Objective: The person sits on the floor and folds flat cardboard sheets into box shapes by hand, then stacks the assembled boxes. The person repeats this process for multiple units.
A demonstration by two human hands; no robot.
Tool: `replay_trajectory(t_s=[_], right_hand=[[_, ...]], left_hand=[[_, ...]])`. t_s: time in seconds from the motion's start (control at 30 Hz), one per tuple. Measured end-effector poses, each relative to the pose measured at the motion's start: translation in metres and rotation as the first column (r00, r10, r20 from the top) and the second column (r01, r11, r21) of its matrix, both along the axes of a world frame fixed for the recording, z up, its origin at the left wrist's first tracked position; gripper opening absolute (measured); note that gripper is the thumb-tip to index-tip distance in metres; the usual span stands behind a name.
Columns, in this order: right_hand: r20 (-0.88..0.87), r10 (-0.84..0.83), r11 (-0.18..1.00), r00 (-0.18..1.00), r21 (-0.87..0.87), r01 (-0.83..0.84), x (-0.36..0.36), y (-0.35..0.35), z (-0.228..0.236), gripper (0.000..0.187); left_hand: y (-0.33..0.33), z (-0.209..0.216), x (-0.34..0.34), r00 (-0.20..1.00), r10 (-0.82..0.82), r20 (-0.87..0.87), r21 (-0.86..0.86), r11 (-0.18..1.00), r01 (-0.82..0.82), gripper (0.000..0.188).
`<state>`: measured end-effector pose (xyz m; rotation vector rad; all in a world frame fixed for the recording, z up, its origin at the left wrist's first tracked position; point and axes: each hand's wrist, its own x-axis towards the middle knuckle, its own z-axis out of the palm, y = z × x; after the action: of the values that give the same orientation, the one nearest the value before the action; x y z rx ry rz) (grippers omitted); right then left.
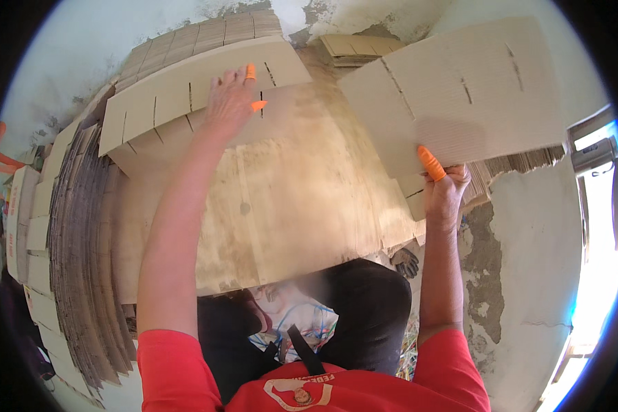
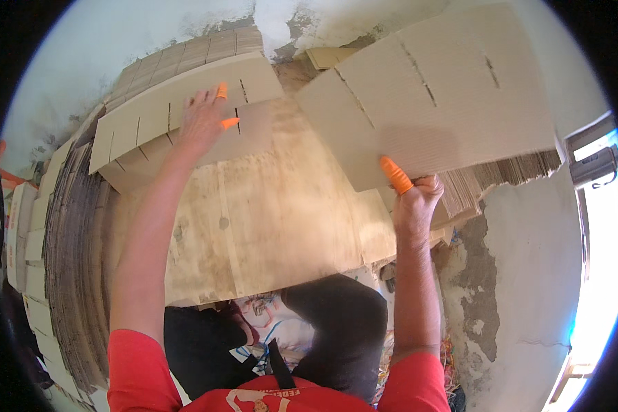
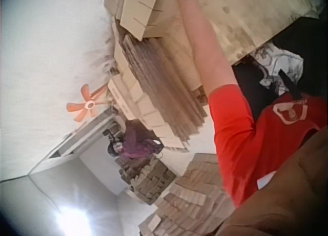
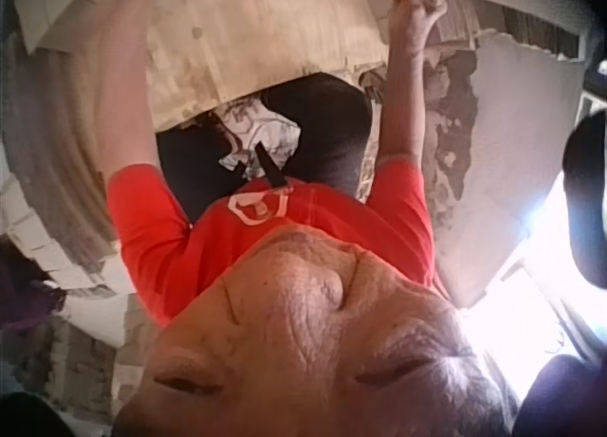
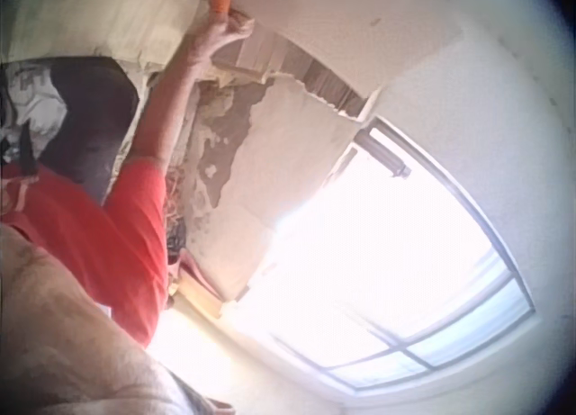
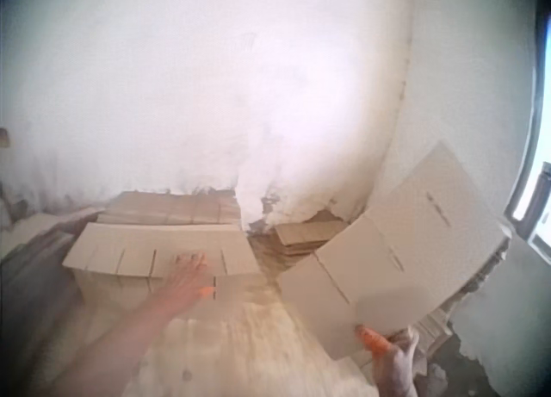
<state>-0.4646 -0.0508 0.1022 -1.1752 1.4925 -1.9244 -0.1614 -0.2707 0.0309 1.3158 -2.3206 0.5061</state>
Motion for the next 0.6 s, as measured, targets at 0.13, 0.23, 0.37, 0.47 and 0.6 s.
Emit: replay_trajectory(t_s=[0.13, 0.23, 0.37, 0.47, 0.6], right_hand=[[0.128, 0.028, 0.999, 0.991, -0.039, -0.023, 0.033, -0.010, 0.024, 0.005], [-0.019, 0.005, 0.973, 1.000, 0.232, 0.000, 0.056, -0.013, 0.034, 0.008], [0.145, 0.073, 0.994, 0.987, 0.065, -0.084, 0.077, -0.022, 0.001, 0.019], [0.235, 0.066, 0.950, 0.970, 0.284, -0.134, 0.090, -0.016, -0.006, 0.021], [0.155, 0.113, 0.945, 0.981, 0.287, -0.154, 0.111, -0.015, 0.001, 0.036]], left_hand=[[-0.018, -0.007, 0.002, 0.992, -0.125, -0.005, 0.049, 0.991, 0.125, 0.024], [-0.021, -0.006, 0.012, 0.979, -0.142, -0.148, -0.066, 0.989, 0.133, 0.014], [-0.022, 0.014, 0.023, 0.928, -0.237, -0.287, -0.243, 0.955, 0.169, 0.008], [-0.010, 0.026, 0.028, 0.942, -0.251, -0.222, -0.204, 0.957, 0.207, 0.013], [0.016, 0.024, 0.031, 0.954, -0.299, -0.017, -0.144, 0.945, 0.293, 0.024]])
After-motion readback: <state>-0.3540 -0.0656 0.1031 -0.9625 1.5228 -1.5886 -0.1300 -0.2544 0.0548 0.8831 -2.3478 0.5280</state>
